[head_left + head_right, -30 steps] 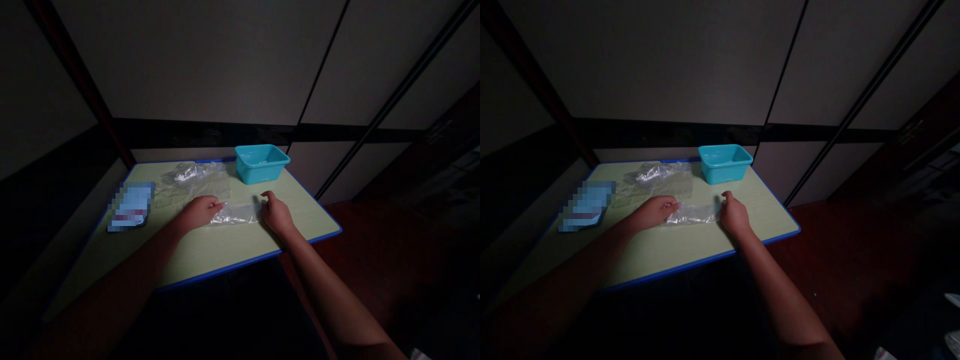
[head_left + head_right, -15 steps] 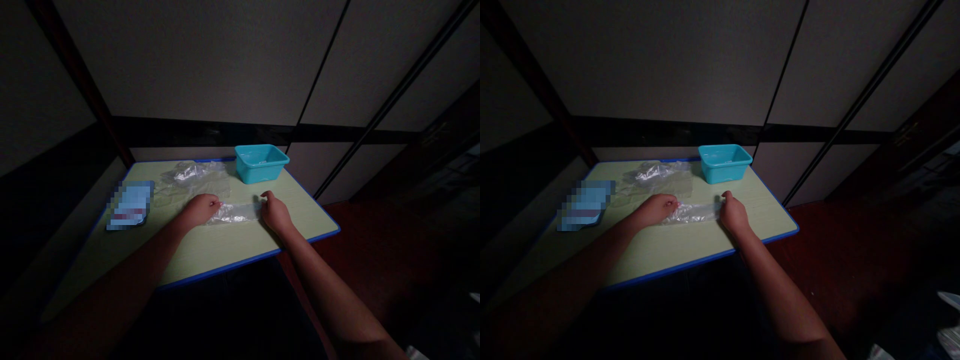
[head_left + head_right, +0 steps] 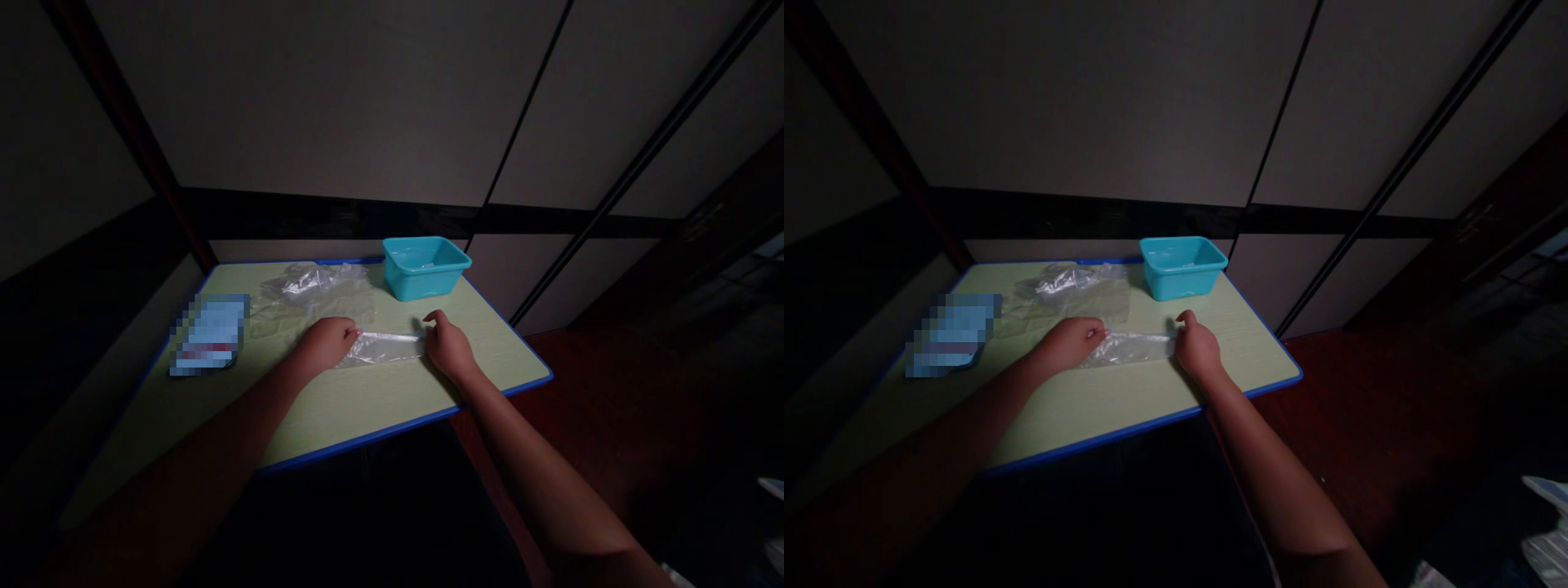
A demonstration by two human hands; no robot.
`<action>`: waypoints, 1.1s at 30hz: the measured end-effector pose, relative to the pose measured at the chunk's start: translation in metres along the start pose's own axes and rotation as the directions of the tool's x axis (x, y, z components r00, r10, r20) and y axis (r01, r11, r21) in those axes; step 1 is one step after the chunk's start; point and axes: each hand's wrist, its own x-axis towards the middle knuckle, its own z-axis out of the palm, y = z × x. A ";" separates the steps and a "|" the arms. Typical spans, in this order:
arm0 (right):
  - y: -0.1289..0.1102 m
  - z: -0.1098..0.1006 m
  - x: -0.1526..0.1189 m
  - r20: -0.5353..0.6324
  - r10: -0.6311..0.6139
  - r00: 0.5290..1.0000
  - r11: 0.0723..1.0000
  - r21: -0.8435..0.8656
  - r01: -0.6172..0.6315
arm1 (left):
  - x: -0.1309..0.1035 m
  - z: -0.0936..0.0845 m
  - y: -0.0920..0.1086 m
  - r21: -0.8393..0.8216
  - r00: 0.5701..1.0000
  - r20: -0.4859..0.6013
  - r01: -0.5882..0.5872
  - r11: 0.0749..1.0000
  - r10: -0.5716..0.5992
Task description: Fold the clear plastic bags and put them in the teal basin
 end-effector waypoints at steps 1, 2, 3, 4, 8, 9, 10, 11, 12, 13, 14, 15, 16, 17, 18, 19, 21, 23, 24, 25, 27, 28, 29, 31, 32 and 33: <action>0.000 0.000 0.000 -0.003 -0.002 1.000 1.000 -0.013 0.002 | 0.000 0.000 0.000 0.019 1.000 -0.002 -0.001 1.000 0.001; -0.001 0.001 0.000 -0.005 -0.004 1.000 0.999 -0.032 0.004 | 0.000 0.001 0.000 0.038 1.000 -0.006 -0.003 0.999 0.003; -0.001 0.001 0.000 -0.006 -0.007 1.000 0.999 -0.052 0.007 | 0.000 0.001 -0.001 0.059 1.000 -0.012 -0.007 0.998 0.007; -0.001 0.001 -0.001 -0.005 -0.009 1.000 0.997 -0.072 0.009 | 0.000 0.001 0.000 0.080 1.000 -0.015 -0.012 0.997 0.013; -0.002 0.003 -0.001 0.012 -0.005 1.000 0.993 -0.119 0.006 | -0.001 0.000 0.002 0.168 1.000 0.001 -0.021 0.986 0.021; -0.002 0.003 -0.001 0.015 -0.006 1.000 0.993 -0.122 0.008 | -0.001 0.000 0.003 0.185 1.000 0.008 -0.024 0.982 0.023; -0.002 0.003 -0.001 0.017 -0.009 1.000 0.993 -0.121 0.011 | -0.002 -0.001 0.005 0.198 1.000 0.014 -0.028 0.980 0.026; -0.002 0.003 -0.001 0.015 -0.011 1.000 0.993 -0.116 0.013 | -0.002 -0.001 0.006 0.206 0.999 0.018 -0.034 0.978 0.031; -0.001 0.003 -0.001 0.012 -0.013 1.000 0.994 -0.107 0.014 | -0.002 -0.002 0.006 0.210 0.999 0.023 -0.040 0.977 0.036; -0.001 0.003 -0.001 0.006 -0.010 1.000 0.996 -0.093 0.010 | -0.003 -0.002 0.007 0.208 0.999 0.025 -0.044 0.977 0.039; 0.000 0.003 0.000 -0.003 -0.005 1.000 0.997 -0.073 0.005 | -0.003 -0.002 0.007 0.200 0.999 0.021 -0.046 0.979 0.043; 0.000 0.003 0.000 -0.012 0.000 1.000 0.999 -0.046 0.000 | -0.003 -0.002 0.007 0.189 0.999 0.013 -0.048 0.981 0.046; 0.001 0.003 0.000 -0.022 0.004 1.000 1.000 -0.012 -0.004 | -0.003 -0.002 0.006 0.177 0.999 0.002 -0.051 0.983 0.052; 0.002 0.003 0.000 -0.033 0.007 0.999 1.000 0.026 -0.006 | -0.003 -0.001 0.006 0.165 0.998 -0.012 -0.052 0.985 0.055; 0.003 0.003 0.001 -0.044 0.010 0.999 0.998 0.066 -0.007 | -0.003 -0.001 0.005 0.156 0.998 -0.024 -0.050 0.987 0.054; 0.004 0.003 0.001 -0.054 0.013 0.998 0.995 0.103 -0.007 | -0.003 -0.001 0.005 0.148 0.998 -0.034 -0.046 0.988 0.052; 0.005 0.004 0.002 -0.070 0.016 0.997 0.988 0.155 -0.005 | -0.004 -0.001 0.004 0.145 0.998 -0.042 -0.036 0.989 0.043; 0.006 0.005 0.002 -0.077 0.010 0.997 0.986 0.166 0.003 | -0.004 -0.001 0.005 0.167 0.998 -0.051 -0.026 0.986 0.035; 0.006 0.006 0.002 -0.079 0.003 0.997 0.987 0.163 0.010 | -0.004 -0.001 0.005 0.182 0.998 -0.053 -0.024 0.983 0.034; 0.006 0.007 0.003 -0.080 -0.004 0.997 0.987 0.161 0.017 | -0.004 -0.001 0.005 0.197 0.998 -0.053 -0.022 0.980 0.033; 0.007 0.009 0.004 -0.083 -0.015 0.996 0.983 0.184 0.030 | -0.004 -0.001 0.006 0.206 0.999 -0.042 -0.020 0.978 0.030; 0.008 0.010 0.004 -0.085 -0.017 0.996 0.976 0.215 0.035 | -0.004 -0.001 0.006 0.199 0.999 -0.035 -0.018 0.980 0.026; 0.010 0.011 0.005 -0.089 -0.018 0.996 0.965 0.259 0.041 | -0.004 -0.001 0.006 0.188 0.999 -0.029 -0.015 0.982 0.021; 0.014 0.012 0.009 -0.090 -0.029 0.996 0.927 0.371 0.060 | -0.004 0.000 0.006 0.164 0.999 -0.027 -0.013 0.986 0.018; 0.016 0.013 0.011 -0.083 -0.036 0.996 0.901 0.428 0.068 | -0.004 0.000 0.006 0.154 0.999 -0.030 -0.015 0.988 0.019; 0.018 0.013 0.013 -0.069 -0.042 0.997 0.875 0.479 0.070 | -0.004 0.001 0.006 0.145 0.999 -0.034 -0.019 0.989 0.024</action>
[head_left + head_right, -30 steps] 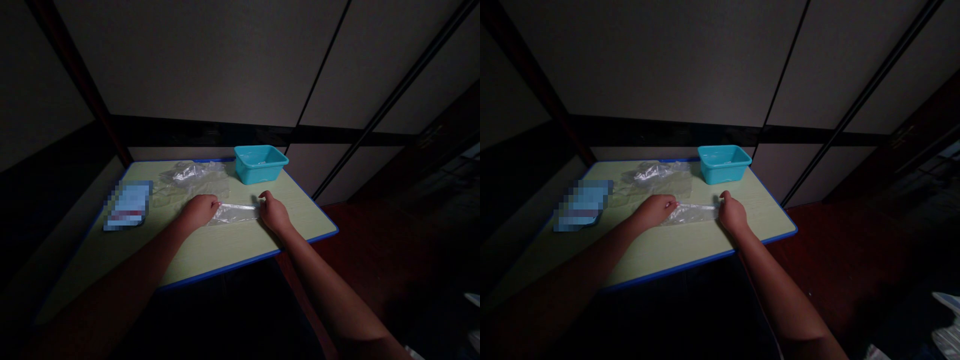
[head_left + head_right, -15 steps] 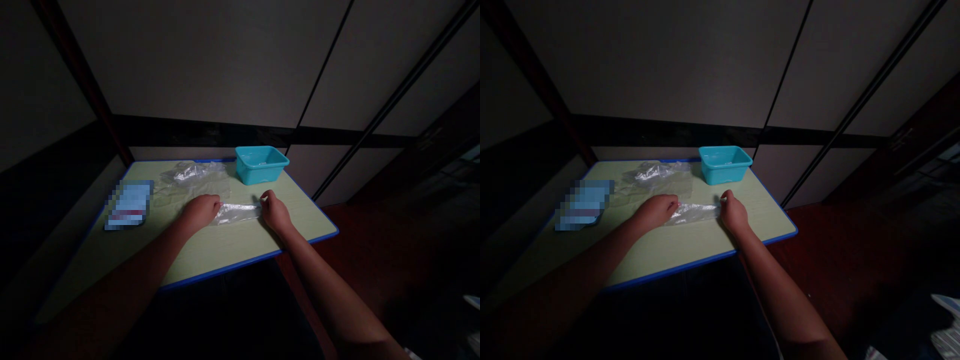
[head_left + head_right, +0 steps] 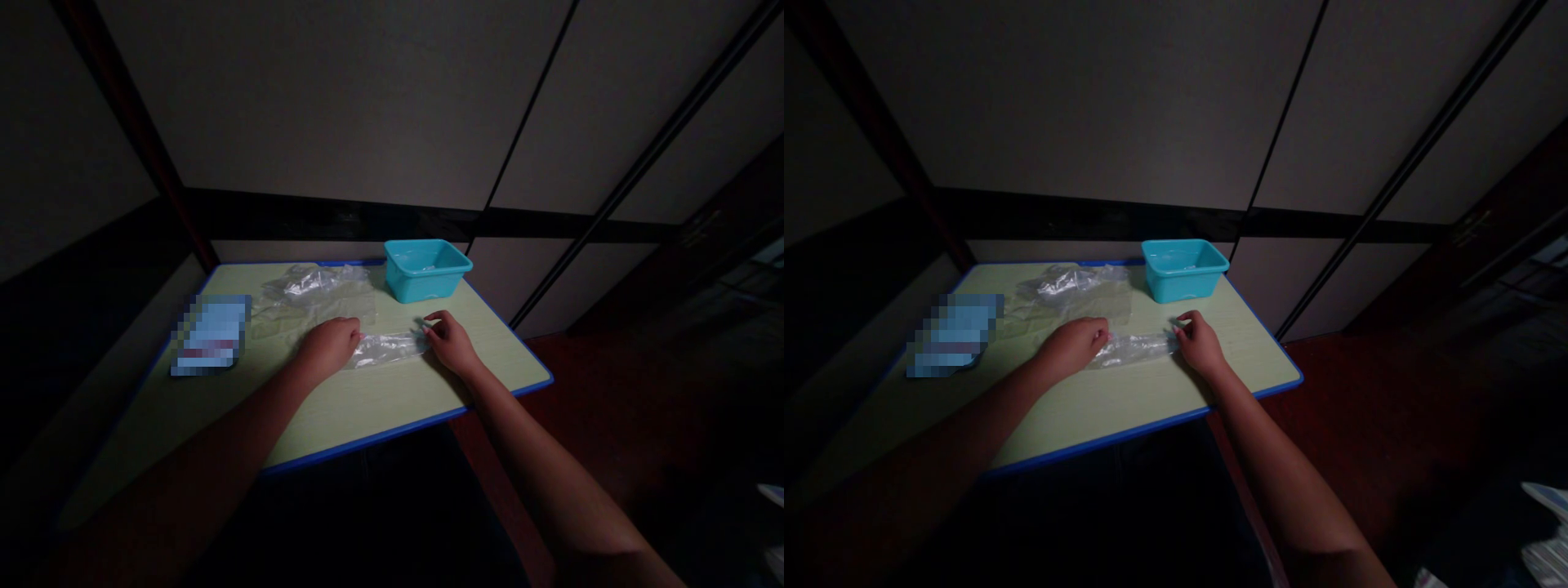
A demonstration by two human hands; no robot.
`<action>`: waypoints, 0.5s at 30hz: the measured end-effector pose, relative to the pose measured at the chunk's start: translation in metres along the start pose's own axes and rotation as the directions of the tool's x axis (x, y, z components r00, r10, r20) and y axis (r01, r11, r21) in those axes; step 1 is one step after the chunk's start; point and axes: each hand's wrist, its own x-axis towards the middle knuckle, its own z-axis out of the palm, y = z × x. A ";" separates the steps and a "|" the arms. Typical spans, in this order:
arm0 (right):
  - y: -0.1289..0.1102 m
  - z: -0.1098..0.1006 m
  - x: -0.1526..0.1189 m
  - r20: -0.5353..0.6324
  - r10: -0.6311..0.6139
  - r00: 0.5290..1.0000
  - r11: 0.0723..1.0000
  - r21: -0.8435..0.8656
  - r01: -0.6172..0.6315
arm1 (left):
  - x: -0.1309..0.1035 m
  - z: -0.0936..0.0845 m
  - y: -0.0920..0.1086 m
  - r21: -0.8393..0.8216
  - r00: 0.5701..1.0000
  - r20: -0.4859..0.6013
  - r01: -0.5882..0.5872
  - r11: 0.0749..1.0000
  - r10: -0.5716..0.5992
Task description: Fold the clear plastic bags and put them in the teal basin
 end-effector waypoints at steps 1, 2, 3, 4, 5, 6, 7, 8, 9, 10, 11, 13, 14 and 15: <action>0.002 -0.001 0.003 0.022 0.003 1.000 0.999 0.053 -0.005 | 0.000 0.000 0.000 -0.009 1.000 -0.004 -0.004 1.000 0.004; 0.003 -0.002 0.006 0.045 0.011 0.999 0.995 0.100 -0.015 | 0.000 0.001 -0.001 -0.019 1.000 -0.009 -0.007 1.000 0.007; 0.004 -0.003 0.010 0.067 0.023 0.997 0.989 0.143 -0.033 | 0.000 0.001 -0.001 -0.029 1.000 -0.014 -0.008 1.000 0.008; 0.005 -0.003 0.013 0.089 0.038 0.995 0.982 0.182 -0.054 | 0.000 0.002 -0.001 -0.040 1.000 -0.017 -0.008 0.999 0.007; 0.005 -0.004 0.017 0.116 0.052 0.992 0.973 0.218 -0.077 | 0.000 0.002 -0.001 -0.051 1.000 -0.020 -0.006 0.999 0.005; 0.005 -0.004 0.021 0.149 0.066 0.987 0.963 0.250 -0.102 | 0.000 0.003 -0.002 -0.059 1.000 -0.022 -0.004 0.998 0.002; 0.005 -0.004 0.025 0.187 0.077 0.979 0.952 0.278 -0.128 | 0.000 0.003 -0.002 -0.066 1.000 -0.024 -0.001 0.998 -0.001; 0.005 -0.003 0.028 0.225 0.084 0.971 0.941 0.304 -0.152 | 0.000 0.004 -0.002 -0.074 1.000 -0.028 0.001 0.997 -0.003; 0.005 -0.003 0.031 0.256 0.084 0.963 0.930 0.327 -0.168 | 0.000 0.004 -0.003 -0.083 0.999 -0.032 0.002 0.997 -0.005; 0.006 -0.003 0.033 0.272 0.079 0.959 0.921 0.349 -0.175 | 0.000 0.004 -0.003 -0.095 0.999 -0.035 0.003 0.995 -0.006; 0.006 -0.003 0.034 0.273 0.072 0.959 0.913 0.369 -0.174 | 0.000 0.004 -0.003 -0.110 0.999 -0.037 0.004 0.994 -0.009; 0.008 -0.003 0.034 0.256 0.058 0.965 0.907 0.391 -0.158 | 0.000 0.005 -0.004 -0.154 0.999 -0.034 0.013 0.988 -0.018; 0.009 -0.003 0.033 0.248 0.051 0.967 0.910 0.387 -0.147 | 0.000 0.005 -0.004 -0.178 0.999 -0.032 0.020 0.984 -0.026; 0.010 -0.004 0.033 0.242 0.043 0.969 0.918 0.374 -0.135 | 0.000 0.005 -0.005 -0.203 0.999 -0.032 0.026 0.979 -0.033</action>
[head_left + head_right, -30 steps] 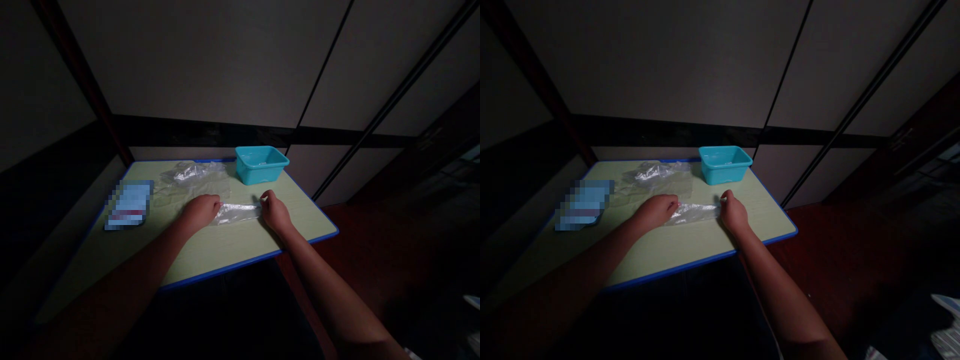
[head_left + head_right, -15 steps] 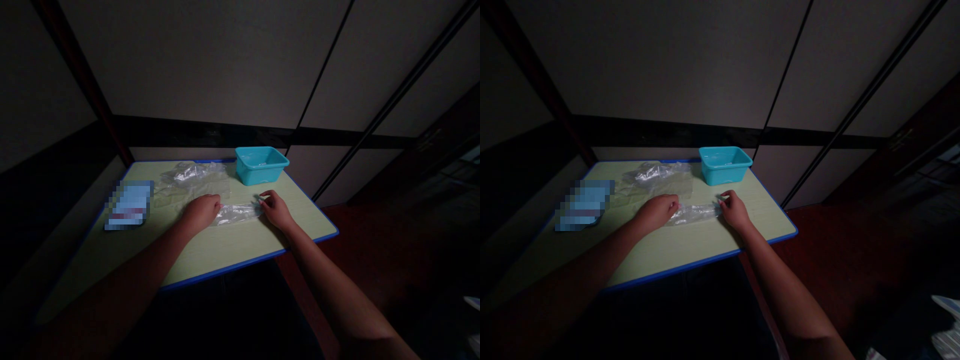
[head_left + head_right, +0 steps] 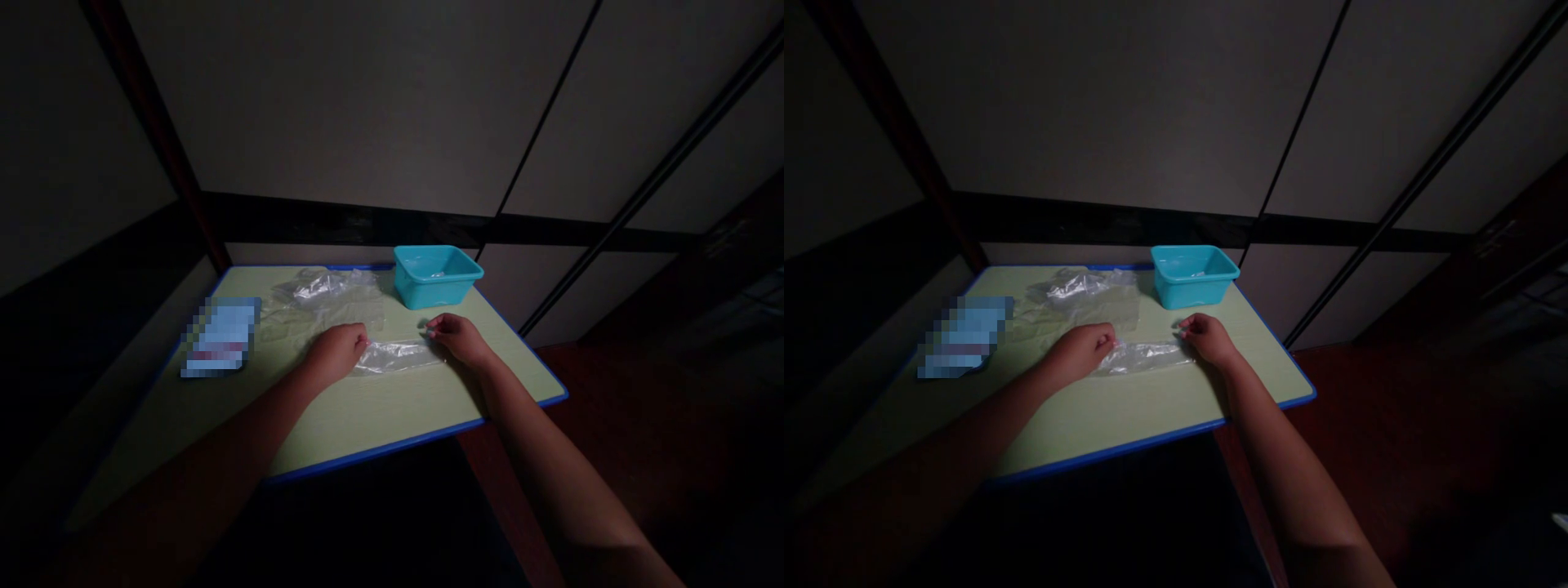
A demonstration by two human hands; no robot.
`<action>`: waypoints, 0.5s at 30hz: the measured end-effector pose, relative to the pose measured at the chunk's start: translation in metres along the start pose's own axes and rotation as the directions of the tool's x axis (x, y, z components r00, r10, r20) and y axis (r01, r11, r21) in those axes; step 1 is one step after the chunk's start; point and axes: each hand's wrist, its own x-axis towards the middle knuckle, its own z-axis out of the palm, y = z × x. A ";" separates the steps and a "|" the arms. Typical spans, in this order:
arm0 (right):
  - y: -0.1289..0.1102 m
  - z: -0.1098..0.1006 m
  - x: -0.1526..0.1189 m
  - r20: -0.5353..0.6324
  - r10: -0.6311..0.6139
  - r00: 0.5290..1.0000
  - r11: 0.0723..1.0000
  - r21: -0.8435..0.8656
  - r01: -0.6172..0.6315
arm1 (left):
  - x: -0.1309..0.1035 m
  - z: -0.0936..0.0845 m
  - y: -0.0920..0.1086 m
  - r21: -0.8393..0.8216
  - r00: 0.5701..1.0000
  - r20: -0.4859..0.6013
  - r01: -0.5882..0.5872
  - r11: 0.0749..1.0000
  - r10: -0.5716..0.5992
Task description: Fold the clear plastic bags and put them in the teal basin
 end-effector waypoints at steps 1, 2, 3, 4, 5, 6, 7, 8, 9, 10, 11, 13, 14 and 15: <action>0.000 -0.001 -0.001 -0.002 -0.010 1.000 1.000 -0.024 0.010 | 0.000 0.000 0.000 -0.022 1.000 -0.004 0.006 1.000 -0.006; 0.001 -0.001 -0.002 -0.005 -0.020 1.000 0.998 -0.056 0.020 | 0.000 0.000 0.000 -0.038 1.000 -0.008 0.010 0.999 -0.010; 0.000 -0.001 -0.003 -0.013 -0.031 0.999 0.995 -0.096 0.029 | 0.000 0.000 0.000 -0.047 1.000 -0.015 0.012 0.999 -0.013; 0.000 -0.002 -0.003 -0.029 -0.039 0.999 0.989 -0.144 0.034 | 0.000 0.000 0.000 -0.050 1.000 -0.022 0.013 0.999 -0.014; -0.001 -0.002 -0.003 -0.049 -0.046 0.998 0.979 -0.201 0.035 | 0.000 -0.001 0.000 -0.049 0.999 -0.030 0.012 0.999 -0.014; -0.001 -0.002 -0.003 -0.069 -0.056 0.996 0.963 -0.267 0.036 | 0.000 -0.001 0.000 -0.045 0.999 -0.038 0.010 0.999 -0.012; -0.002 -0.003 -0.003 -0.087 -0.071 0.994 0.940 -0.339 0.038 | -0.001 -0.002 0.001 -0.042 0.999 -0.048 0.003 0.999 -0.005; -0.002 -0.003 -0.002 -0.097 -0.088 0.991 0.912 -0.408 0.041 | -0.001 -0.002 0.001 -0.040 0.998 -0.058 -0.010 0.999 0.007; -0.003 -0.004 -0.002 -0.096 -0.106 0.990 0.883 -0.467 0.049 | -0.001 -0.003 0.001 -0.040 0.998 -0.066 -0.027 0.999 0.024; -0.003 -0.004 -0.002 -0.084 -0.119 0.989 0.855 -0.515 0.059 | -0.002 -0.003 0.001 -0.041 0.996 -0.075 -0.046 0.998 0.043; -0.003 -0.004 -0.001 -0.067 -0.129 0.989 0.832 -0.551 0.071 | -0.002 -0.003 0.001 -0.042 0.994 -0.083 -0.067 0.997 0.064; -0.003 -0.005 -0.001 -0.035 -0.134 0.990 0.797 -0.598 0.087 | -0.003 -0.004 0.001 -0.038 0.990 -0.098 -0.104 0.994 0.100; -0.003 -0.005 -0.002 -0.028 -0.137 0.990 0.782 -0.616 0.091 | -0.004 -0.004 0.001 -0.032 0.988 -0.102 -0.123 0.992 0.120; -0.003 -0.004 -0.002 -0.026 -0.143 0.989 0.769 -0.632 0.095 | -0.004 -0.005 0.002 -0.024 0.984 -0.103 -0.146 0.989 0.143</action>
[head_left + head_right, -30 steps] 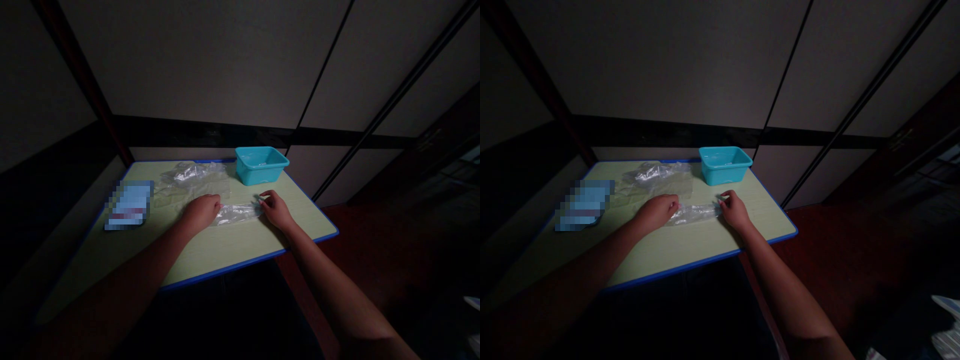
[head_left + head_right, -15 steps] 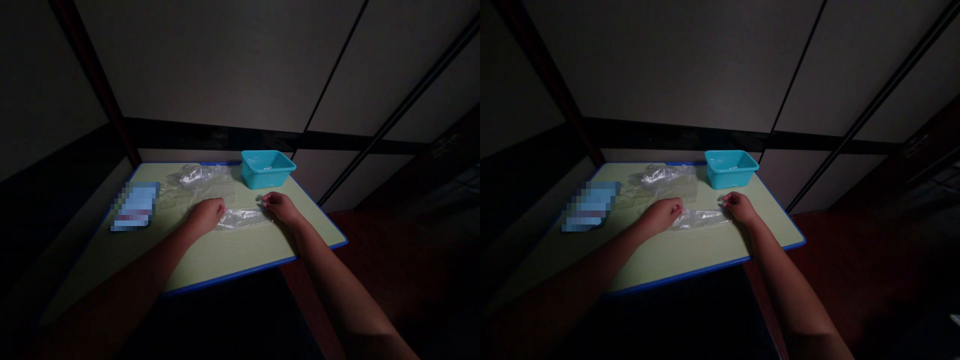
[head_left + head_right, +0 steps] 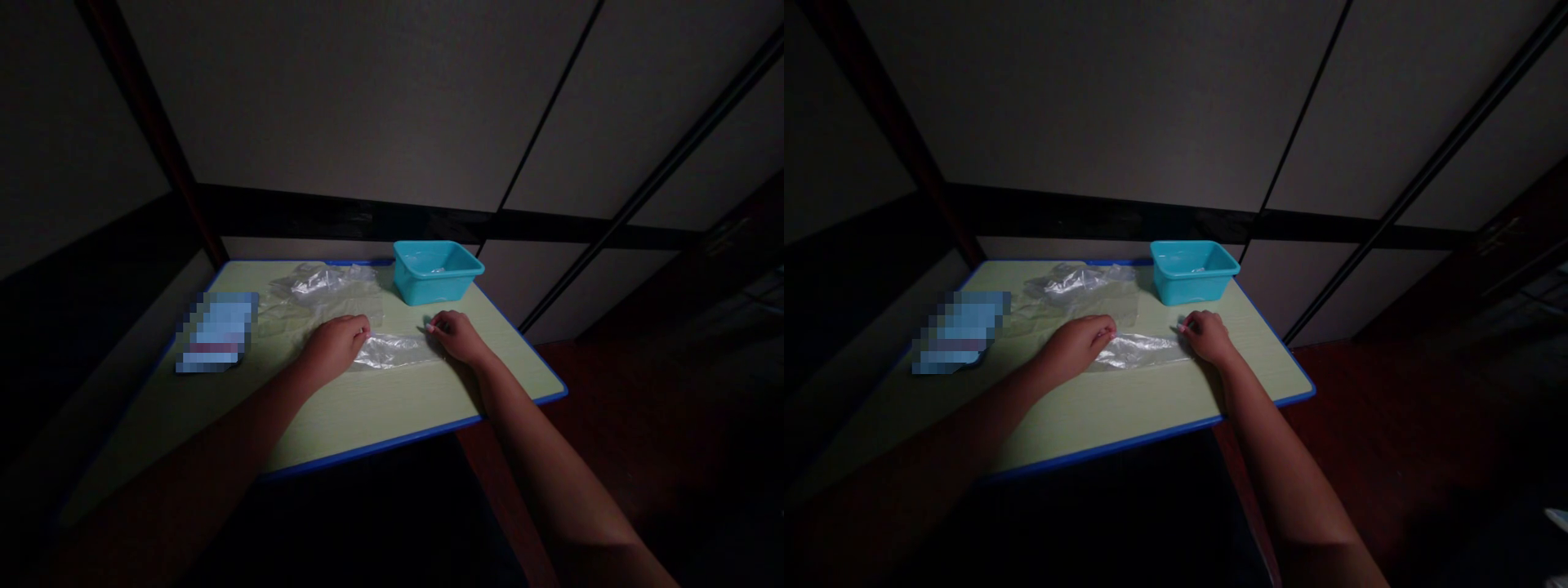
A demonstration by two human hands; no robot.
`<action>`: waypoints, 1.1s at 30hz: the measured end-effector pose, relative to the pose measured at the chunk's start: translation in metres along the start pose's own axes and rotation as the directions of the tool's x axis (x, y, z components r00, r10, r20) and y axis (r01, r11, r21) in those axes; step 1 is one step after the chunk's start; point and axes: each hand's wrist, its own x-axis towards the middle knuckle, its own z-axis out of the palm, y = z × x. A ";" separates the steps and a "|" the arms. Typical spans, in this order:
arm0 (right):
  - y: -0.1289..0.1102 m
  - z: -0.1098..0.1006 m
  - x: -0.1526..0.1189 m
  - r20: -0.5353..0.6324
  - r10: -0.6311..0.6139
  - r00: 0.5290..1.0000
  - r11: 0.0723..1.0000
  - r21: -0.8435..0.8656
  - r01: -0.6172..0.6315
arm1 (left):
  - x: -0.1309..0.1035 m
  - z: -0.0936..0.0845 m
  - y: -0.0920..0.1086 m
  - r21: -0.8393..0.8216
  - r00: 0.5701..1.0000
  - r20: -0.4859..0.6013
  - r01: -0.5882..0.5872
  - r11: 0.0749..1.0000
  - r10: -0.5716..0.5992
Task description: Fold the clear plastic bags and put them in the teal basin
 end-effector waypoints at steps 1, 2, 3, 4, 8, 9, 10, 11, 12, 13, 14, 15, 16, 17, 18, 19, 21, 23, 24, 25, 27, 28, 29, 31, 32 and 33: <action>-0.001 0.000 -0.001 -0.005 -0.006 1.000 1.000 -0.016 0.006 | 0.000 -0.001 0.001 0.007 1.000 0.000 -0.026 1.000 0.026; -0.001 0.000 -0.002 -0.007 -0.017 1.000 1.000 -0.024 0.017 | 0.000 -0.001 0.002 0.014 0.999 0.000 -0.053 0.999 0.053; -0.002 0.000 -0.002 -0.002 -0.036 0.999 0.999 -0.027 0.036 | 0.000 -0.002 0.002 0.021 0.997 -0.002 -0.077 0.997 0.077; -0.003 0.000 -0.003 0.012 -0.063 0.998 0.998 -0.024 0.063 | 0.000 -0.003 0.003 0.027 0.995 -0.006 -0.097 0.995 0.098; -0.007 -0.001 -0.005 0.093 -0.150 0.984 0.989 -0.004 0.151 | 0.000 -0.004 0.003 0.036 0.992 -0.023 -0.125 0.992 0.126; -0.007 -0.001 -0.005 0.103 -0.148 0.984 0.989 -0.008 0.149 | 0.000 -0.003 0.002 0.034 0.993 -0.020 -0.120 0.992 0.120; -0.007 -0.001 -0.005 0.110 -0.139 0.984 0.990 -0.014 0.141 | 0.000 -0.003 0.001 0.029 0.994 -0.017 -0.110 0.994 0.110; -0.007 -0.002 -0.005 0.116 -0.128 0.985 0.991 -0.019 0.131 | 0.000 -0.002 0.000 0.022 0.995 -0.014 -0.097 0.995 0.097; -0.006 -0.002 -0.005 0.120 -0.121 0.985 0.992 -0.020 0.124 | 0.000 -0.002 0.000 0.016 0.996 -0.015 -0.083 0.996 0.083; -0.006 -0.003 -0.005 0.124 -0.117 0.985 0.993 -0.016 0.120 | 0.000 -0.002 -0.001 0.011 0.997 -0.021 -0.069 0.998 0.070; -0.005 -0.004 -0.005 0.126 -0.117 0.985 0.993 -0.009 0.119 | 0.000 -0.002 -0.001 0.009 0.998 -0.028 -0.059 0.998 0.059; -0.005 -0.004 -0.005 0.125 -0.119 0.985 0.993 0.003 0.119 | 0.000 -0.002 -0.001 0.008 0.998 -0.034 -0.052 0.999 0.053; -0.005 -0.005 -0.005 0.119 -0.121 0.985 0.993 0.017 0.120 | 0.000 -0.002 -0.001 0.007 0.998 -0.038 -0.049 0.999 0.050; -0.005 -0.005 -0.005 0.111 -0.121 0.986 0.992 0.033 0.119 | 0.000 -0.002 -0.001 0.007 0.998 -0.039 -0.050 0.999 0.051; -0.005 -0.005 -0.005 0.103 -0.122 0.987 0.992 0.053 0.117 | 0.000 -0.002 -0.001 0.005 0.998 -0.037 -0.056 0.998 0.056; -0.005 -0.005 -0.006 0.095 -0.121 0.988 0.990 0.083 0.113 | 0.000 -0.003 -0.001 0.004 0.997 -0.031 -0.066 0.998 0.066; -0.006 -0.006 -0.007 0.087 -0.123 0.989 0.976 0.189 0.105 | 0.000 -0.003 -0.001 0.002 0.995 -0.023 -0.096 0.995 0.096; -0.007 -0.006 -0.007 0.106 -0.122 0.987 0.940 0.333 0.080 | 0.000 -0.004 0.000 0.001 0.992 -0.022 -0.126 0.992 0.126; -0.007 -0.006 -0.008 0.124 -0.120 0.985 0.916 0.398 0.061 | 0.000 -0.004 0.000 0.001 0.990 -0.023 -0.137 0.991 0.137; -0.008 -0.006 -0.008 0.144 -0.116 0.983 0.893 0.448 0.040 | 0.000 -0.004 0.000 0.001 0.990 -0.023 -0.142 0.990 0.142; -0.007 -0.006 -0.008 0.187 -0.110 0.976 0.867 0.498 0.002 | 0.000 -0.005 0.001 0.004 0.990 -0.017 -0.143 0.990 0.143; -0.007 -0.006 -0.008 0.207 -0.111 0.972 0.863 0.505 -0.009 | 0.000 -0.005 0.001 0.007 0.990 -0.011 -0.140 0.990 0.140; -0.006 -0.006 -0.007 0.225 -0.112 0.968 0.862 0.507 -0.019 | 0.000 -0.005 0.001 0.009 0.990 -0.007 -0.138 0.990 0.138; -0.005 -0.006 -0.007 0.246 -0.111 0.963 0.860 0.510 -0.031 | 0.000 -0.005 0.001 0.011 0.990 -0.006 -0.140 0.990 0.140; -0.005 -0.006 -0.007 0.247 -0.108 0.963 0.858 0.513 -0.035 | 0.000 -0.005 0.000 0.009 0.990 -0.009 -0.142 0.990 0.142; -0.004 -0.006 -0.007 0.242 -0.103 0.965 0.856 0.515 -0.038 | 0.000 -0.005 0.000 0.006 0.990 -0.012 -0.142 0.990 0.142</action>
